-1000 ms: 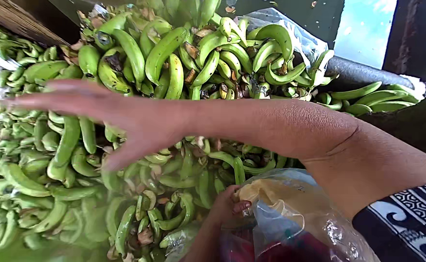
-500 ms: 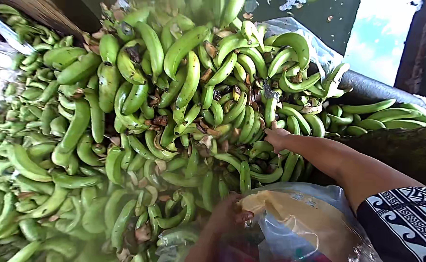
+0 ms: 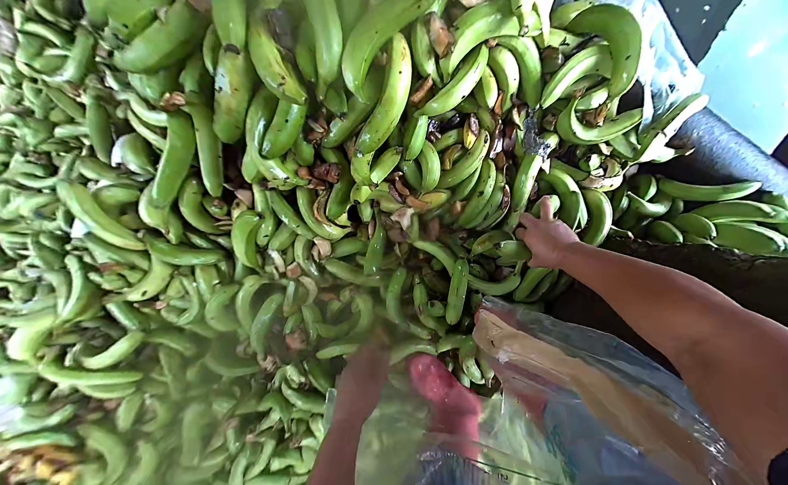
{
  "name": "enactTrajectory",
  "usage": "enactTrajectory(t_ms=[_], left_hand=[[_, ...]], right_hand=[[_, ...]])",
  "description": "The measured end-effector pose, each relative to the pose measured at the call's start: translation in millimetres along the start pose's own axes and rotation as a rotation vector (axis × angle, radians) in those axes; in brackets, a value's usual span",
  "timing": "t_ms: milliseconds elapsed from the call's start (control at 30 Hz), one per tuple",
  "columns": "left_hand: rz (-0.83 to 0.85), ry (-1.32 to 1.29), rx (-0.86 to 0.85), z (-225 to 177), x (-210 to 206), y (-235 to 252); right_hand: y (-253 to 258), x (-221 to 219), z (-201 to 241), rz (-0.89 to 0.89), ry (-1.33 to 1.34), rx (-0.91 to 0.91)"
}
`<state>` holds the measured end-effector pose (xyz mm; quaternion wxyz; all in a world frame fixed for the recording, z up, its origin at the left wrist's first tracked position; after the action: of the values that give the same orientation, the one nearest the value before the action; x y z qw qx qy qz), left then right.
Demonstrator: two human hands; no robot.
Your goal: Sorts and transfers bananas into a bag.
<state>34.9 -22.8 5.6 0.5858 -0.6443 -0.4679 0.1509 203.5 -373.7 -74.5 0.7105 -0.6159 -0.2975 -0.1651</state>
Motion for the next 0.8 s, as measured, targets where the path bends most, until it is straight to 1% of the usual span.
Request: enactTrajectory(t_ms=[33, 67, 167, 267, 333, 433, 500, 567, 633, 667, 733, 767, 800], left_hand=[[0.003, -0.02, 0.048, 18.1, -0.2, -17.0], [0.017, -0.039, 0.102, 38.6, -2.4, -36.1], [0.041, -0.125, 0.267, 104.3, -12.2, -105.1], [-0.029, -0.285, 0.421, 169.6, -19.2, -176.6], [-0.053, -0.406, 0.488, 193.1, -25.5, -220.0], [-0.075, -0.555, 0.509, 193.1, -15.9, -271.0], [-0.137, -0.649, 0.472, 186.7, -2.4, -299.7], [-0.211, -0.668, 0.39, 177.0, 20.1, -325.4], [-0.266, -0.594, 0.271, 158.1, 50.7, -353.5], [-0.3, -0.556, 0.206, 147.3, 65.4, -369.8], [-0.349, -0.507, 0.087, 125.1, 91.8, -406.9], [-0.371, -0.491, 0.037, 115.9, 103.3, -425.2], [-0.391, -0.477, -0.009, 108.9, 113.6, -443.7]], right_hand=[[-0.6, -1.2, -4.4, 0.06, 0.001, -0.018], [-7.2, 2.9, -7.8, 0.055, 0.029, -0.042], [-45.6, 29.7, -11.0, -0.073, 0.178, -0.128], [-80.5, 68.8, 2.8, -0.104, 0.219, -0.218], [-99.2, 104.4, 22.2, -0.105, 0.149, -0.203], [-123.2, 159.7, 74.4, -0.141, 0.044, -0.111], [-143.9, 193.7, 128.7, -0.195, 0.069, -0.025], [-173.4, 221.7, 196.1, -0.248, 0.177, 0.025], [-217.2, 236.5, 279.1, -0.289, 0.322, 0.133], [-244.4, 235.3, 325.4, -0.288, 0.402, 0.233], [-318.7, 221.9, 424.3, -0.186, 0.537, 0.503], [-364.3, 214.5, 472.2, -0.064, 0.583, 0.663], [-412.3, 207.3, 514.1, 0.124, 0.625, 0.815]])
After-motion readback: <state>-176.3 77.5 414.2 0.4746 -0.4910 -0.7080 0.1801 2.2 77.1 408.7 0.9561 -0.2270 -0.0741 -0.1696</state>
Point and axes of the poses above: each hand's wrist, its own y-axis towards the middle knuckle, its own x-axis out of the back of the hand, z = x × y, the point moved 7 cm from there along y, towards the middle knuckle, and after that the axes turned 4 degrees about -z, right-handed, at the moved point
